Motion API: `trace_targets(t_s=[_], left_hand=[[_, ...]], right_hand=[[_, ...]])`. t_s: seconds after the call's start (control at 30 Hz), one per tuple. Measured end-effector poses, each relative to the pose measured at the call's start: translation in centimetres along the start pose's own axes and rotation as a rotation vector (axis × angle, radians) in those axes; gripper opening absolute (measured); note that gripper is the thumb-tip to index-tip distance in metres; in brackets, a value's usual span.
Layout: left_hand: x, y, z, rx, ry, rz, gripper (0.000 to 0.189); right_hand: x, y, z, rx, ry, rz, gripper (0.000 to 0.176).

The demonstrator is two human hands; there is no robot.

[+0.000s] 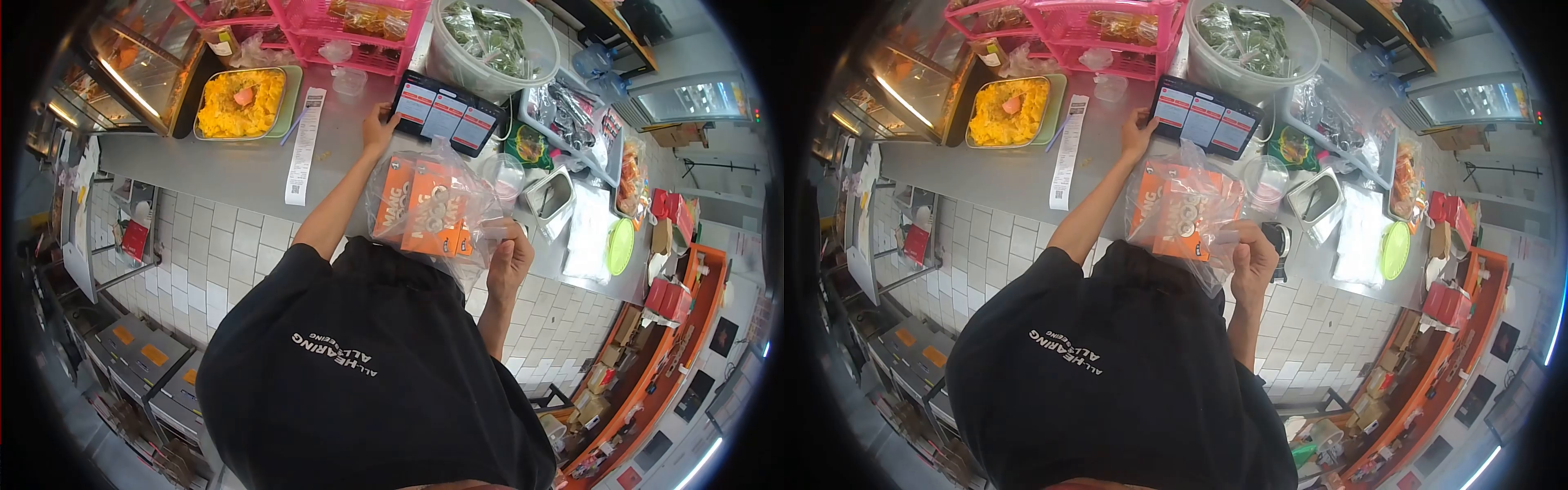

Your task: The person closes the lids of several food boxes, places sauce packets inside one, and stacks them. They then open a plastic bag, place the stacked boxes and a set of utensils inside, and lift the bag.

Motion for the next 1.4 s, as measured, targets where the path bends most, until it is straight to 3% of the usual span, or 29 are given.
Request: trace_targets(t_s=[0.2, 0.33, 0.4, 0.47, 0.53, 0.6, 0.67, 0.73, 0.83, 0.93, 0.97, 1.03, 1.13, 1.4], left_hand=[[-2.2, 0.9, 1.0, 0.009, 0.032, -0.001, 0.037], [-3.9, 2.9, 5.5, -0.059, 0.044, -0.060, 0.035], [-7.3, 4.9, 9.1, -0.083, -0.200, -0.242, 0.028], [-7.8, 6.5, 13.9, -0.158, -0.280, -0.272, 0.024], [-8.5, 8.3, 18.2, -0.231, -0.357, -0.300, 0.021], [-7.4, 10.0, 22.4, -0.364, -0.280, -0.104, 0.017], [-8.0, 11.4, 22.9, -0.334, -0.284, -0.077, 0.016], [-9.6, 12.4, 19.7, -0.047, -0.383, -0.221, 0.015], [-9.5, 13.7, 18.2, 0.045, -0.387, -0.228, 0.017], [-8.3, 14.3, 19.4, -0.008, -0.483, -0.189, 0.027], [-8.1, 14.5, 19.7, -0.008, -0.480, -0.192, 0.027], [-7.9, 15.1, 21.1, -0.126, -0.788, -0.209, 0.039], [-5.5, 15.2, 21.2, -0.006, -0.762, -0.176, 0.046], [-4.2, 16.3, 20.6, 0.095, -0.785, -0.216, 0.043]], right_hand=[[0.0, -0.4, -1.1, 0.051, -0.031, -0.068, 0.056], [1.1, -2.0, -5.2, 0.214, 0.209, -0.133, 0.055], [-0.1, -2.4, -7.0, 0.268, 0.397, -0.281, 0.055], [-0.6, -2.7, -8.0, 0.293, 0.368, -0.355, 0.053], [-0.5, -3.0, -9.4, 0.265, -0.001, -0.370, 0.048], [-1.1, -3.2, -10.1, 0.324, -0.037, -0.356, 0.046], [-2.4, -2.8, -10.4, 0.284, -0.186, -0.528, 0.042], [-2.5, -3.7, -10.7, 0.258, -0.220, -0.419, 0.035], [-1.5, -4.5, -10.1, 0.155, -0.339, -0.398, 0.014], [0.8, -4.6, -9.5, 0.175, -0.473, -0.368, 0.010], [1.1, -4.3, -8.8, 0.071, -0.537, -0.410, 0.009], [1.8, -4.8, -7.9, 0.095, -0.554, -0.359, 0.013], [2.7, -4.9, -7.6, 0.048, -0.543, -0.328, 0.018], [4.0, -6.4, -10.0, 0.037, -0.562, -0.293, 0.009]])
Point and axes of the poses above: each hand's wrist, its own y-axis away from the middle knuckle, its own z-axis out of the back of the hand, x = y × z, the point moved 10 cm from there along -y, towards the middle knuckle, and after that the axes turned 6 degrees about y, right-handed, at the moved point
